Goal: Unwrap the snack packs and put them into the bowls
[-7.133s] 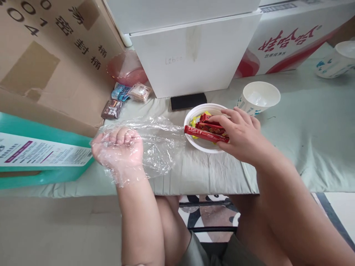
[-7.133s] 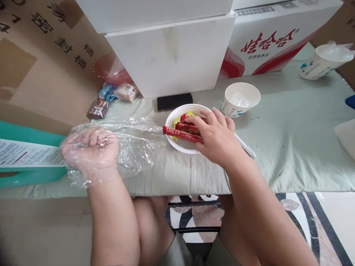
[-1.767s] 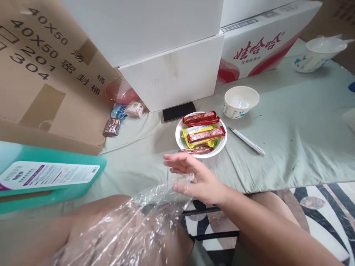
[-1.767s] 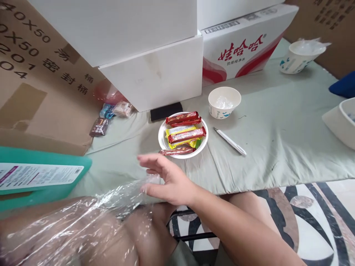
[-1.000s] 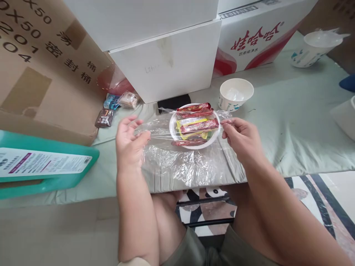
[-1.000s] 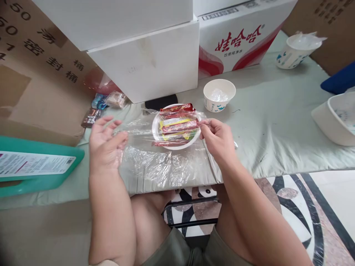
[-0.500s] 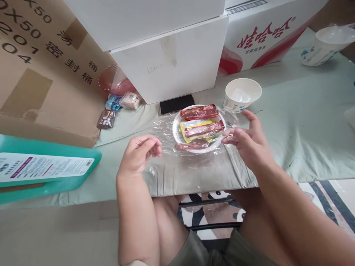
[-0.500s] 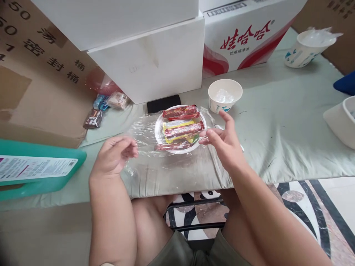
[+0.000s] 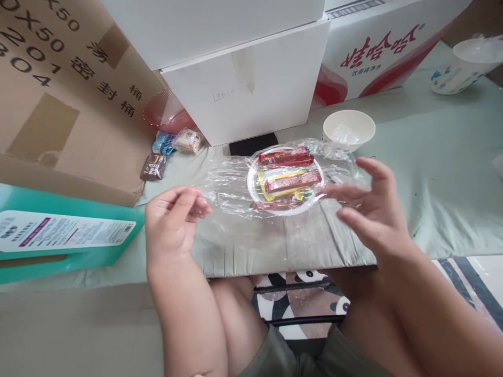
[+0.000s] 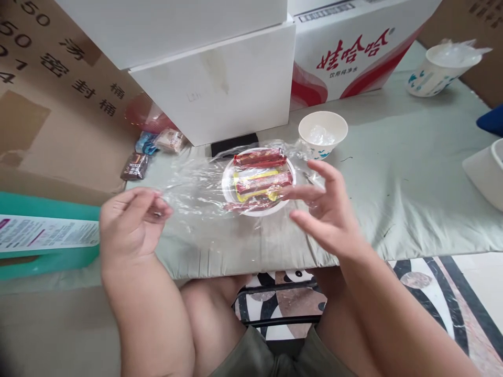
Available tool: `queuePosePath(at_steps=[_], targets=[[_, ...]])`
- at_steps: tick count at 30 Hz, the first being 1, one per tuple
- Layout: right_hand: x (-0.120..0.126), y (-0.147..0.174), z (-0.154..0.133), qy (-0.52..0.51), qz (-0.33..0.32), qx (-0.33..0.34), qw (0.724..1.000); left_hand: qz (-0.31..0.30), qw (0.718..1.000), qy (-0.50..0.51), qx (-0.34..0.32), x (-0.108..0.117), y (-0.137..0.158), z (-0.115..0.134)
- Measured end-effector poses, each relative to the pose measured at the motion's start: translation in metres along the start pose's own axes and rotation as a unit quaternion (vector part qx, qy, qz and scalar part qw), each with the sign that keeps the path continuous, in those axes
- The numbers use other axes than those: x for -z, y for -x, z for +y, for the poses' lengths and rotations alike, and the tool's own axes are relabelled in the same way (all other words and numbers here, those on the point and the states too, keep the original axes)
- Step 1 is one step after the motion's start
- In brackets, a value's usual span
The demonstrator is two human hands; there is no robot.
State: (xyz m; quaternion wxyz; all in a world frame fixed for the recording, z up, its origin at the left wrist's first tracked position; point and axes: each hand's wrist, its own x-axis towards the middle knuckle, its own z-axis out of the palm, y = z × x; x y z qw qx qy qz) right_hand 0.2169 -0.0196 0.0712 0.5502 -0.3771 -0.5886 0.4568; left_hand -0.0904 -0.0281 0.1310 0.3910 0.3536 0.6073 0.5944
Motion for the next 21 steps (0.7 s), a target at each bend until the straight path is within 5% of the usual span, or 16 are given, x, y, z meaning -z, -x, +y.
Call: queuePosePath(at_steps=[3,5,10,14,17,19,21], targets=[[-0.001,0.005,-0.001,0.032,-0.117,0.001,0.993,0.019,0.996,0.065,-0.056,-0.005,0.002,0.005],[-0.002,0.008,-0.002,0.045,-0.128,0.008,0.991,0.026,0.994,0.067,-0.079,-0.008,0.002,0.006],[-0.002,0.008,-0.005,0.027,0.026,0.018,0.999,0.105,0.979,0.088,-0.150,-0.009,0.002,0.009],[-0.003,0.008,-0.004,-0.001,0.107,0.028,0.994,0.006,0.992,0.083,-0.094,-0.001,0.002,0.010],[-0.003,0.008,-0.002,-0.004,0.131,0.048,0.990,-0.092,0.995,-0.033,-0.026,0.005,0.004,0.005],[-0.003,0.009,-0.002,0.009,0.155,0.052,0.987,-0.132,0.984,-0.105,-0.053,0.006,0.006,-0.001],[-0.003,0.009,-0.003,0.032,0.188,0.055,0.980,-0.133,0.971,-0.129,-0.149,0.006,0.009,-0.004]])
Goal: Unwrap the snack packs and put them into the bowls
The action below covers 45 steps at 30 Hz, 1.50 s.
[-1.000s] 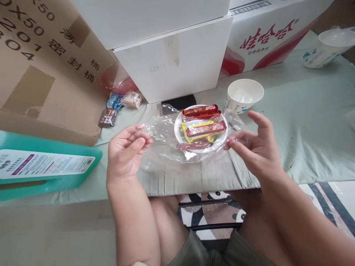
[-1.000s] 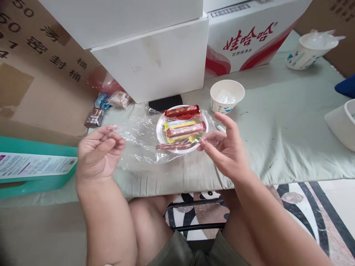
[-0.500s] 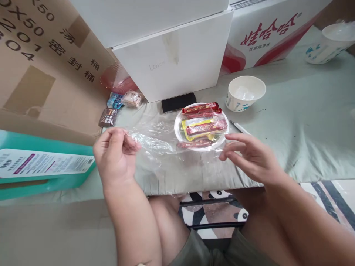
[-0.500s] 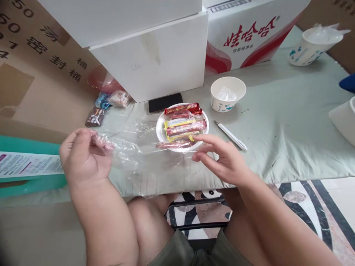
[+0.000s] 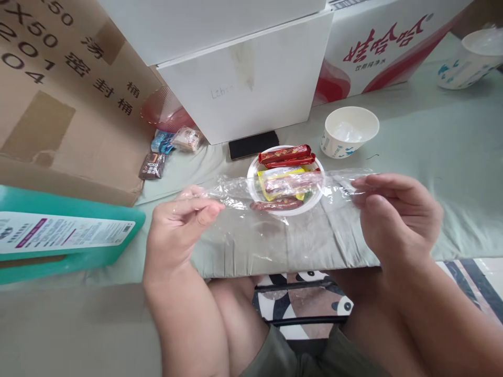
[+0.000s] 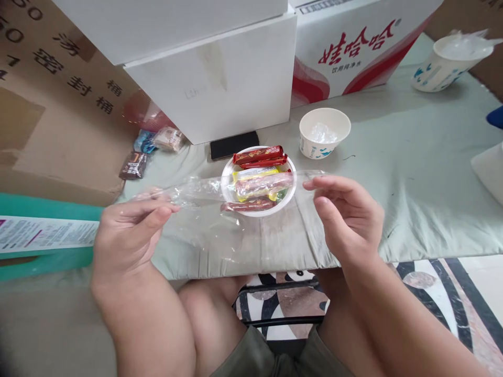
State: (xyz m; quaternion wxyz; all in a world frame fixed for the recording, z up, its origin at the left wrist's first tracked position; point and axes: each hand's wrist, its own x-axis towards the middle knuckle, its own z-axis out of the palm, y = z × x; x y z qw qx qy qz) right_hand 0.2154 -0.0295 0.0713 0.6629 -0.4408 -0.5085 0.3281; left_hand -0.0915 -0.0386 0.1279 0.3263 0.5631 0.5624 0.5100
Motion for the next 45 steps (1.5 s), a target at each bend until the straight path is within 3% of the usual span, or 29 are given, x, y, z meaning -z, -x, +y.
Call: queuePosePath(at_steps=[2,4,7,9,13,18,24,28,31,34,36,38,40,42,45], targets=[[-0.001,-0.001,-0.001,0.025,0.032,0.023,0.999,0.052,0.995,-0.023,-0.086,-0.002,0.002,0.002],[-0.003,-0.004,-0.002,0.046,0.048,0.060,0.996,0.083,0.988,-0.024,-0.125,-0.004,0.004,0.006],[-0.006,-0.009,-0.001,0.033,0.043,0.120,0.991,0.034,0.990,0.038,-0.130,-0.007,0.005,0.012],[-0.007,-0.011,-0.001,-0.011,0.027,0.137,0.990,0.004,0.990,0.083,-0.112,-0.011,0.006,0.015],[-0.004,-0.011,0.001,-0.097,-0.012,0.105,0.990,0.004,0.984,0.170,-0.044,-0.018,0.005,0.021],[0.003,-0.007,0.004,-0.071,-0.074,0.054,0.993,0.001,0.971,0.222,0.088,-0.018,-0.001,0.017],[0.001,-0.005,0.009,-0.005,-0.099,-0.013,0.995,-0.017,0.970,0.176,0.168,-0.018,-0.012,0.000],[-0.003,-0.008,0.011,0.036,-0.059,-0.109,0.992,-0.004,0.974,0.088,0.210,-0.022,-0.017,-0.007],[-0.002,-0.011,0.013,0.073,-0.024,-0.133,0.988,0.039,0.976,0.069,0.202,-0.024,-0.018,-0.009],[0.002,-0.015,0.016,0.188,0.013,-0.118,0.975,0.062,0.976,0.111,0.178,-0.022,-0.018,-0.008],[0.007,-0.018,0.019,0.265,0.052,-0.065,0.961,0.047,0.972,0.145,0.176,-0.020,-0.016,-0.003],[0.009,-0.020,0.021,0.264,0.063,0.008,0.962,0.002,0.969,0.170,0.179,-0.018,-0.014,0.004],[0.007,-0.020,0.019,0.200,0.004,0.064,0.978,-0.067,0.965,0.184,0.177,-0.020,-0.010,0.012],[0.001,-0.019,0.012,0.141,-0.111,0.086,0.980,-0.150,0.957,0.181,0.172,-0.025,-0.004,0.022],[-0.012,-0.017,-0.006,0.118,-0.289,0.082,0.947,-0.271,0.934,0.162,0.167,-0.035,0.007,0.038]])
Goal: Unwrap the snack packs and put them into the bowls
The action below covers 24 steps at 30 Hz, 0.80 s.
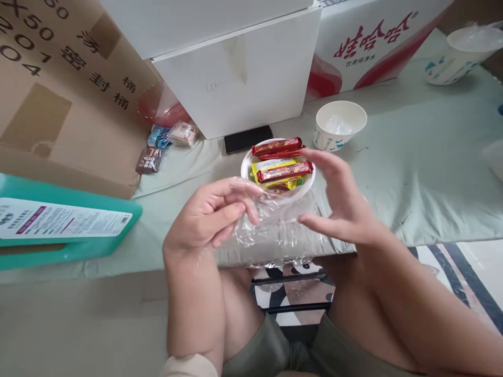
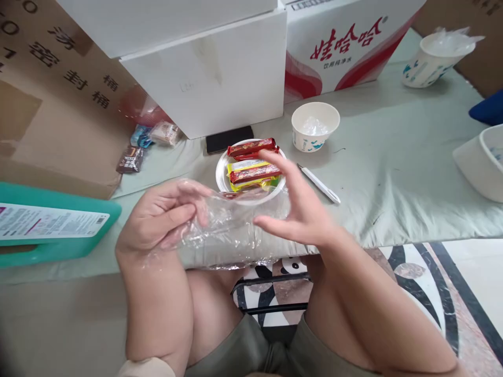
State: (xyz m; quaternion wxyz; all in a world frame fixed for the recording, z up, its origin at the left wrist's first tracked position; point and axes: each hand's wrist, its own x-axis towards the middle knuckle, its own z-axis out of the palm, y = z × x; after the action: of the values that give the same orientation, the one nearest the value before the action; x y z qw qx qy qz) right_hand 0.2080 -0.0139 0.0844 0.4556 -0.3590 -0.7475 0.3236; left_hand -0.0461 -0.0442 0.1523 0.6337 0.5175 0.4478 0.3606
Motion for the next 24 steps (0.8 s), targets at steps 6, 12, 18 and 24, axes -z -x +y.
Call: queuePosePath(at_steps=[6,12,18,24], targets=[[-0.001,0.001,-0.023,-0.066,-0.141,-0.110,0.982,0.106,0.987,0.040,-0.116,-0.011,0.004,0.006],[0.002,0.018,-0.007,-0.265,0.079,-0.264,0.924,0.262,0.924,0.256,-0.109,-0.036,-0.025,-0.023],[0.005,0.017,0.000,-0.325,0.181,-0.301,0.878,0.061,0.982,0.177,-0.029,-0.092,-0.041,-0.046],[0.014,0.020,0.006,-0.332,0.169,-0.298,0.879,0.108,0.984,0.136,-0.044,-0.092,-0.057,-0.044]])
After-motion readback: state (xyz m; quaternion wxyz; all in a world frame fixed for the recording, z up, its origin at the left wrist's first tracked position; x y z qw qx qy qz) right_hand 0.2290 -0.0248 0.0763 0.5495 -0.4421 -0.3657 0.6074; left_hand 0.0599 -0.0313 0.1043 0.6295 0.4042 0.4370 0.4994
